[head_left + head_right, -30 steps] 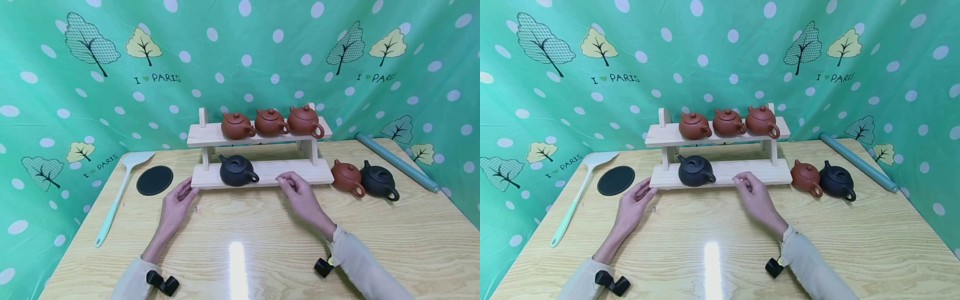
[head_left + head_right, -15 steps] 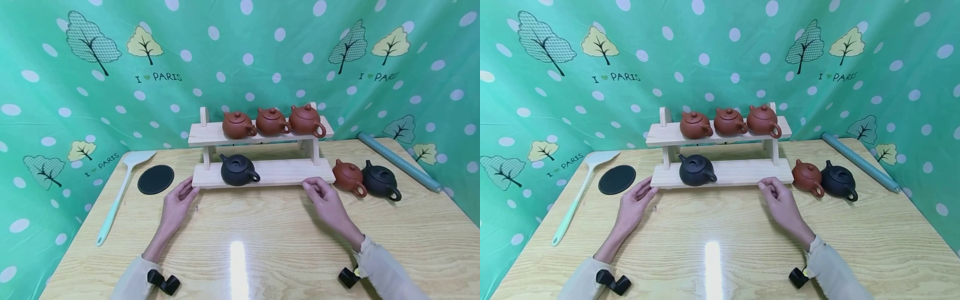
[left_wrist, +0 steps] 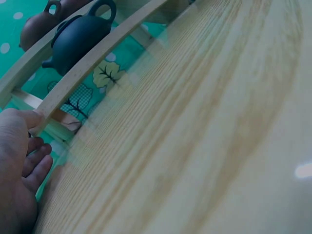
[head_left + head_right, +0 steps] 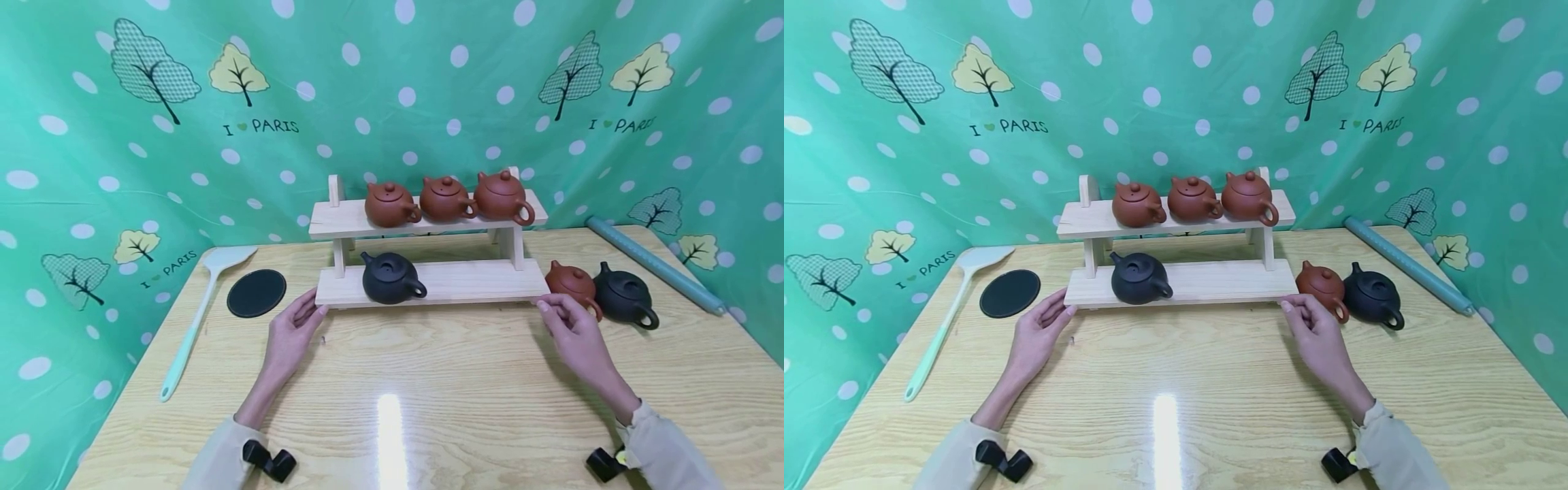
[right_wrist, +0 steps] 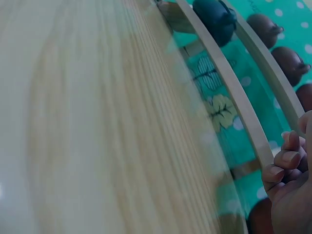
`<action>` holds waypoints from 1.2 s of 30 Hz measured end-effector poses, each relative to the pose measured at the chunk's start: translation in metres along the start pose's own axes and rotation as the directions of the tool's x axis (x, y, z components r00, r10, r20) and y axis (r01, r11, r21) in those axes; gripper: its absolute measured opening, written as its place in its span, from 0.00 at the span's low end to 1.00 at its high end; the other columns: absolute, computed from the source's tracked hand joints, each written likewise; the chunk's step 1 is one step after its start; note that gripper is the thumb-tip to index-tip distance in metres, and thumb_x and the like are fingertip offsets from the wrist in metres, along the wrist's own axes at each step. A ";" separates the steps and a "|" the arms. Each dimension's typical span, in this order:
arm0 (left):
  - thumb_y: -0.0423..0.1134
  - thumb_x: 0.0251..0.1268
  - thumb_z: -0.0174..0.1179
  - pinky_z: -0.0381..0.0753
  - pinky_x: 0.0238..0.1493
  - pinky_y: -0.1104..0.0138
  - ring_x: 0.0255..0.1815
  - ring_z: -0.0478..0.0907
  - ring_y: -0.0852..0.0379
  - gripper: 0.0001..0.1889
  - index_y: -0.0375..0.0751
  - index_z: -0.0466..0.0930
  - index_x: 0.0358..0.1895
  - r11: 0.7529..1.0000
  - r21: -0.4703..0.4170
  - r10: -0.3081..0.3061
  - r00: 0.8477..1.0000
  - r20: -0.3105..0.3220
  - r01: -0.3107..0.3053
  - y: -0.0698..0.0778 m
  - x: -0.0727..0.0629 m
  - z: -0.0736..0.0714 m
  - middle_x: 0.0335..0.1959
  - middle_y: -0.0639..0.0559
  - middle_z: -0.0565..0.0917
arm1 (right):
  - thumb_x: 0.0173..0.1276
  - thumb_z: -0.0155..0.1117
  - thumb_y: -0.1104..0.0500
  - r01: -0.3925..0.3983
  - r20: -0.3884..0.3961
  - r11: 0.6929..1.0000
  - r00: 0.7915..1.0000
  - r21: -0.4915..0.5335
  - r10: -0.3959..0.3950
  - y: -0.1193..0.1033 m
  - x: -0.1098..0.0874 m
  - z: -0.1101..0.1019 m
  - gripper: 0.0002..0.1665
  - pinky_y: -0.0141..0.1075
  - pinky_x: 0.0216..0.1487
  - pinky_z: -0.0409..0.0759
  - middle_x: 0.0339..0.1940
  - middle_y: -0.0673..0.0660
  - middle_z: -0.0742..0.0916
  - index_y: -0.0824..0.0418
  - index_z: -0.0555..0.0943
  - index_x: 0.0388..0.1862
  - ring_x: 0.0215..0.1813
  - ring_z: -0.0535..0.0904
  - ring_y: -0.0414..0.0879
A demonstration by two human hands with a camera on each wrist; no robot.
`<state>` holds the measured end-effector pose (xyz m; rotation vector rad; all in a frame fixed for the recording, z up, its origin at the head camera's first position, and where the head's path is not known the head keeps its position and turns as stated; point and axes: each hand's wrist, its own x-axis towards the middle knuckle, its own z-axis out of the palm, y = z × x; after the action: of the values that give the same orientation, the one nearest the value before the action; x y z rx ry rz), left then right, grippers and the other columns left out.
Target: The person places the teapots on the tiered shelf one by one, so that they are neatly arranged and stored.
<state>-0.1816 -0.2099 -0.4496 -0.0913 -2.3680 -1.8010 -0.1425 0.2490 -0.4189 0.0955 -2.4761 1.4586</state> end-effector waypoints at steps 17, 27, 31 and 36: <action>0.41 0.76 0.65 0.78 0.59 0.77 0.67 0.77 0.47 0.28 0.33 0.71 0.73 1.000 -0.005 -0.015 1.000 0.011 0.015 0.001 0.000 0.000 0.67 0.36 0.78 | 0.82 0.57 0.60 0.025 -0.151 0.999 0.988 -0.041 -0.031 0.027 -0.007 -0.038 0.13 0.33 0.20 0.64 0.24 0.52 0.77 0.71 0.80 0.53 0.23 0.68 0.40; 0.42 0.75 0.65 0.78 0.59 0.76 0.66 0.78 0.45 0.28 0.33 0.73 0.72 1.000 -0.004 -0.001 1.000 0.004 0.001 0.001 -0.001 0.000 0.66 0.36 0.79 | 0.81 0.58 0.62 0.003 -0.209 1.000 0.978 -0.020 -0.007 0.039 -0.006 -0.052 0.09 0.32 0.19 0.64 0.23 0.51 0.78 0.67 0.80 0.51 0.23 0.68 0.38; 0.42 0.76 0.65 0.78 0.59 0.77 0.66 0.78 0.44 0.28 0.33 0.72 0.72 1.000 -0.002 0.001 1.000 0.003 -0.001 0.000 0.000 0.000 0.66 0.36 0.79 | 0.82 0.58 0.60 -0.033 -0.209 0.999 0.978 -0.027 0.027 0.045 -0.006 -0.056 0.08 0.34 0.17 0.61 0.23 0.50 0.77 0.63 0.80 0.50 0.21 0.66 0.39; 0.42 0.75 0.65 0.78 0.59 0.76 0.66 0.78 0.44 0.28 0.33 0.73 0.72 1.000 -0.001 0.001 1.000 -0.001 -0.001 0.000 0.000 0.001 0.66 0.36 0.79 | 0.82 0.59 0.60 -0.047 -0.230 0.998 0.972 -0.033 0.038 0.048 -0.005 -0.058 0.07 0.33 0.18 0.61 0.22 0.50 0.76 0.62 0.80 0.49 0.21 0.66 0.39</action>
<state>-0.1817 -0.2092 -0.4499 -0.0910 -2.3661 -1.8009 -0.1360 0.3225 -0.4346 -0.1276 -2.3303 1.3534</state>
